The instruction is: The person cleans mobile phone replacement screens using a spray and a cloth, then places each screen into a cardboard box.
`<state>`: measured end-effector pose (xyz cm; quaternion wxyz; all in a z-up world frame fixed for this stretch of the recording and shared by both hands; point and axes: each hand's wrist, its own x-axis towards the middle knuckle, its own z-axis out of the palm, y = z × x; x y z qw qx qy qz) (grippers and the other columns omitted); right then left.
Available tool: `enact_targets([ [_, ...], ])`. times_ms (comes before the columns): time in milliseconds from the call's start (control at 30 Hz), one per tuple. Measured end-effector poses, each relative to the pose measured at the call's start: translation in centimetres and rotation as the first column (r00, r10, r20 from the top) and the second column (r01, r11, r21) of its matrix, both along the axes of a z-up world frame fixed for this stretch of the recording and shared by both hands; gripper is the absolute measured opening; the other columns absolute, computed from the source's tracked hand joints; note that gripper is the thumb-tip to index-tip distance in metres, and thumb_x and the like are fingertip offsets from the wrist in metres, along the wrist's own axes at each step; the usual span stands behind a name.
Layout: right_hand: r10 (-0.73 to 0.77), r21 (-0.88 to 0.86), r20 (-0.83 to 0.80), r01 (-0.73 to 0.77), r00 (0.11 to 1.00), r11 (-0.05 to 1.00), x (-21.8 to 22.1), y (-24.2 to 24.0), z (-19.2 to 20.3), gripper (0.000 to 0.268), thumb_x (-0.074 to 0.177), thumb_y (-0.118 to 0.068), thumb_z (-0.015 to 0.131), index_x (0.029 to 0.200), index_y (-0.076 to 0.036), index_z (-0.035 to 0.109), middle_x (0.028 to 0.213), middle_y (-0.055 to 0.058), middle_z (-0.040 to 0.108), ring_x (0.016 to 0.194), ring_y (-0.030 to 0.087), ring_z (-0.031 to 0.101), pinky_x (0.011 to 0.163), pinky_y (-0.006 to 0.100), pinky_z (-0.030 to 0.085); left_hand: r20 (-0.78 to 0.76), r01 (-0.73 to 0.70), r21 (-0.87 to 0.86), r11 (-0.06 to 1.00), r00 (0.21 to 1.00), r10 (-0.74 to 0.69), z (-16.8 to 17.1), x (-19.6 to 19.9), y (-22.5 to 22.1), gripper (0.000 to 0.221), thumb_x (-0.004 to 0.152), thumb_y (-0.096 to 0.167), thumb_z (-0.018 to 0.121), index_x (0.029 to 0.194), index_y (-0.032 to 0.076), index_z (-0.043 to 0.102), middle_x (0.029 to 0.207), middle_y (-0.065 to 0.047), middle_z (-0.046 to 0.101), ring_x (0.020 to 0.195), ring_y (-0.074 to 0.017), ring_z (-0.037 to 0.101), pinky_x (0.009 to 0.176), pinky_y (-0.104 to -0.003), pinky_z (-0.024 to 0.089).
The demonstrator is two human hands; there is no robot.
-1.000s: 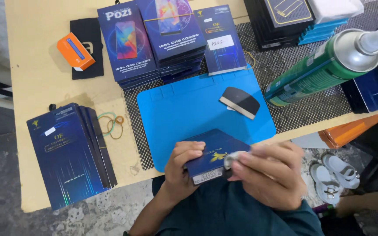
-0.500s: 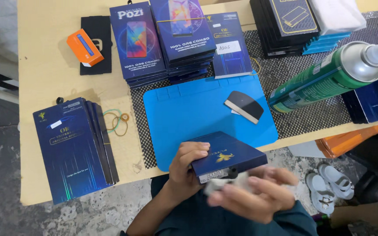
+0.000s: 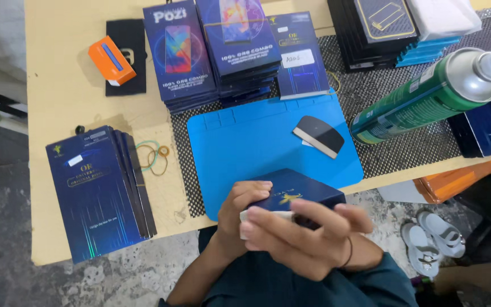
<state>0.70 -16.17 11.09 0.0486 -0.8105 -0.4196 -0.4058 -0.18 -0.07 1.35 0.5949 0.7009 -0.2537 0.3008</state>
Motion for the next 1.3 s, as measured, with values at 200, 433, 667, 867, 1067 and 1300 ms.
enact_targets([
  [200,-0.044,0.269,0.228,-0.019,0.973,0.963,1.5,-0.4,-1.5,0.031,0.103,-0.048,0.047,0.092,-0.046,0.077,0.096,-0.026,0.073,0.104,0.013,0.048,0.111,0.034,0.021,-0.015,0.032,0.006,0.999,0.999,-0.032,-0.5,0.1,0.1,0.027,0.104,0.022,0.061,0.12,0.001,0.054,0.116,-0.019,0.063,0.109,-0.0355,0.07,0.098,-0.047,0.063],
  [433,-0.051,0.268,0.115,0.018,0.992,0.963,0.9,0.0,-0.1,0.021,0.104,-0.041,0.057,0.1,-0.049,0.076,0.105,-0.035,0.067,0.098,0.002,0.05,0.106,0.031,0.021,-0.039,-0.003,-0.002,1.0,0.999,0.003,0.1,0.3,0.2,0.036,0.105,0.035,0.058,0.118,0.002,0.055,0.115,-0.017,0.064,0.108,-0.034,0.071,0.098,-0.046,0.063],
  [667,-0.241,0.273,-0.054,0.246,0.969,0.93,-0.7,-6.8,-9.1,0.032,0.079,-0.065,0.094,0.095,-0.049,0.072,0.117,-0.018,0.054,0.122,-0.001,0.035,0.106,0.04,0.023,-0.098,0.008,-0.004,1.0,0.995,-0.009,-1.3,0.3,0.2,0.026,0.098,0.004,0.047,0.124,0.005,0.052,0.119,-0.016,0.061,0.114,-0.0356,0.068,0.104,-0.047,0.06],
  [867,0.36,0.586,-0.105,-0.235,0.927,0.775,5.2,-8.2,-8.8,0.019,0.106,-0.01,0.051,0.109,-0.002,0.069,0.101,0.015,0.074,0.085,0.029,0.071,0.072,0.041,0.058,-0.115,-0.011,-0.021,1.0,0.993,0.009,-0.7,0.4,0.0,0.028,0.098,-0.001,0.048,0.125,0.005,0.051,0.119,-0.016,0.06,0.114,-0.0337,0.068,0.103,-0.044,0.061],
  [1067,0.213,0.405,-0.634,0.084,0.744,0.911,7.5,-7.0,-7.5,0.05,0.116,-0.019,0.041,0.164,-0.018,0.028,0.173,0.014,0.017,0.164,0.041,0.014,0.134,0.07,0.014,-0.136,-0.007,-0.027,1.0,0.991,0.003,-1.3,0.7,-0.2,0.032,0.1,-0.004,0.045,0.13,0.008,0.049,0.125,-0.014,0.059,0.118,-0.0323,0.065,0.104,-0.044,0.059],
  [1300,0.906,0.91,-0.412,-0.017,0.095,0.415,5.9,-4.9,-12.6,0.081,0.092,-0.003,0.059,0.161,-0.008,0.017,0.137,0.042,0.053,0.13,0.054,0.056,0.104,0.059,0.051,0.046,-0.136,-0.133,0.982,0.989,0.143,0.5,1.4,-1.0,0.016,0.099,-0.001,0.053,0.11,-0.009,0.062,0.104,-0.018,0.069,0.09,-0.0419,0.073,0.082,-0.049,0.064],
])
